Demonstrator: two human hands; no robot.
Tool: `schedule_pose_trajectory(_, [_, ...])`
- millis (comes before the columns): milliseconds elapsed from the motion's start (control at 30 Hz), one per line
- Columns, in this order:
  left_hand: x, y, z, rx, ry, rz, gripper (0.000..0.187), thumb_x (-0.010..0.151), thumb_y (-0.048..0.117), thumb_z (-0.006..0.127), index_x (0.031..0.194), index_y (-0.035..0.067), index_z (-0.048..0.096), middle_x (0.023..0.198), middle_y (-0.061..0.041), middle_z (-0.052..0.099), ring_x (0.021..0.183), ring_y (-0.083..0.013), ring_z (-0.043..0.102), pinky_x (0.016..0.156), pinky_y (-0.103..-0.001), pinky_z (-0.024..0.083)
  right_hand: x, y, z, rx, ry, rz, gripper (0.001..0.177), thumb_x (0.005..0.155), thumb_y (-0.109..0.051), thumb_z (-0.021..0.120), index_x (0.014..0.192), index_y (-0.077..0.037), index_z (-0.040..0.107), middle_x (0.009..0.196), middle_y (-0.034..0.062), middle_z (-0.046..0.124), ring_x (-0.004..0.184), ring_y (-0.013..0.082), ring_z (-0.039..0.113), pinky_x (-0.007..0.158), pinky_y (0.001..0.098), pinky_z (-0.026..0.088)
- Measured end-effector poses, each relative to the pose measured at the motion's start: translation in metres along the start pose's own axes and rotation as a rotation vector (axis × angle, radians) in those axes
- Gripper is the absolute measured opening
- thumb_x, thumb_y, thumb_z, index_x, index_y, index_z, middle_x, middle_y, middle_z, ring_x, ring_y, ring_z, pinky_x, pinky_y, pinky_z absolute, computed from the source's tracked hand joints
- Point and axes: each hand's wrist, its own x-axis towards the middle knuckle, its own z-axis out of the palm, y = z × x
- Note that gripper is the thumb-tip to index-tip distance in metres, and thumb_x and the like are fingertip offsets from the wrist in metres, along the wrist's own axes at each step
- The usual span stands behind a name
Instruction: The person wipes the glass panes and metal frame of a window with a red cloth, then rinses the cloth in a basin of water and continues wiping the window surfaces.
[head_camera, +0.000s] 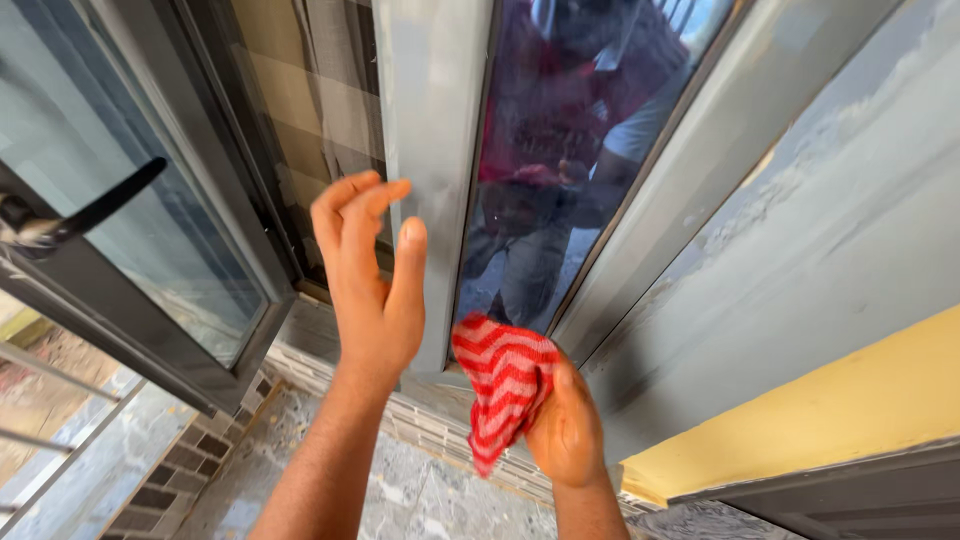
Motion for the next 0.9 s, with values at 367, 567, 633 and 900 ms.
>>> schedule_pose_trajectory(367, [0.083, -0.013, -0.002, -0.101, -0.061, 0.28, 0.023, 0.108, 0.016, 0.065, 0.129, 0.007, 0.06, 0.126, -0.01, 0.053, 0.099, -0.019, 0.068, 0.074, -0.033, 0.063, 0.043, -0.017, 0.028, -0.31, -0.176, -0.387, 0.049, 0.105, -0.017, 0.043, 0.144, 0.012, 0.051, 0.146, 0.0198, 0.052, 0.132, 0.0278, 0.053, 0.115, 0.0404, 0.04])
schedule_pose_trajectory(567, [0.175, 0.012, -0.005, 0.366, -0.028, 0.712, 0.022, 0.106, 0.017, 0.067, 0.092, 0.0, 0.067, 0.08, -0.019, 0.068, 0.071, -0.0326, 0.066, 0.063, -0.043, 0.052, 0.083, -0.044, 0.068, -1.14, 0.122, -0.897, 0.03, 0.104, -0.002, 0.055, 0.132, 0.003, 0.061, 0.141, 0.0134, 0.048, 0.124, 0.0235, 0.056, 0.107, 0.0322, 0.046])
schedule_pose_trajectory(633, [0.195, 0.016, 0.004, 0.408, -0.181, 0.48, 0.02, 0.107, 0.017, 0.056, 0.097, 0.002, 0.066, 0.078, -0.018, 0.067, 0.068, -0.0316, 0.066, 0.061, -0.043, 0.052, 0.098, -0.054, 0.08, -1.32, 0.146, -1.127, 0.027, 0.102, 0.001, 0.065, 0.129, 0.003, 0.06, 0.142, 0.0149, 0.048, 0.128, 0.0265, 0.056, 0.11, 0.0357, 0.048])
schedule_pose_trajectory(900, [0.228, 0.03, 0.01, 0.104, -0.151, 0.446, 0.022, 0.106, 0.019, 0.056, 0.098, 0.0, 0.065, 0.08, -0.013, 0.069, 0.063, -0.0252, 0.071, 0.05, -0.037, 0.056, 0.184, -0.12, 0.168, -1.157, 0.165, -1.062, 0.015, 0.096, -0.006, 0.06, 0.111, -0.006, 0.06, 0.125, 0.0072, 0.053, 0.086, 0.0242, 0.068, 0.076, 0.0346, 0.059])
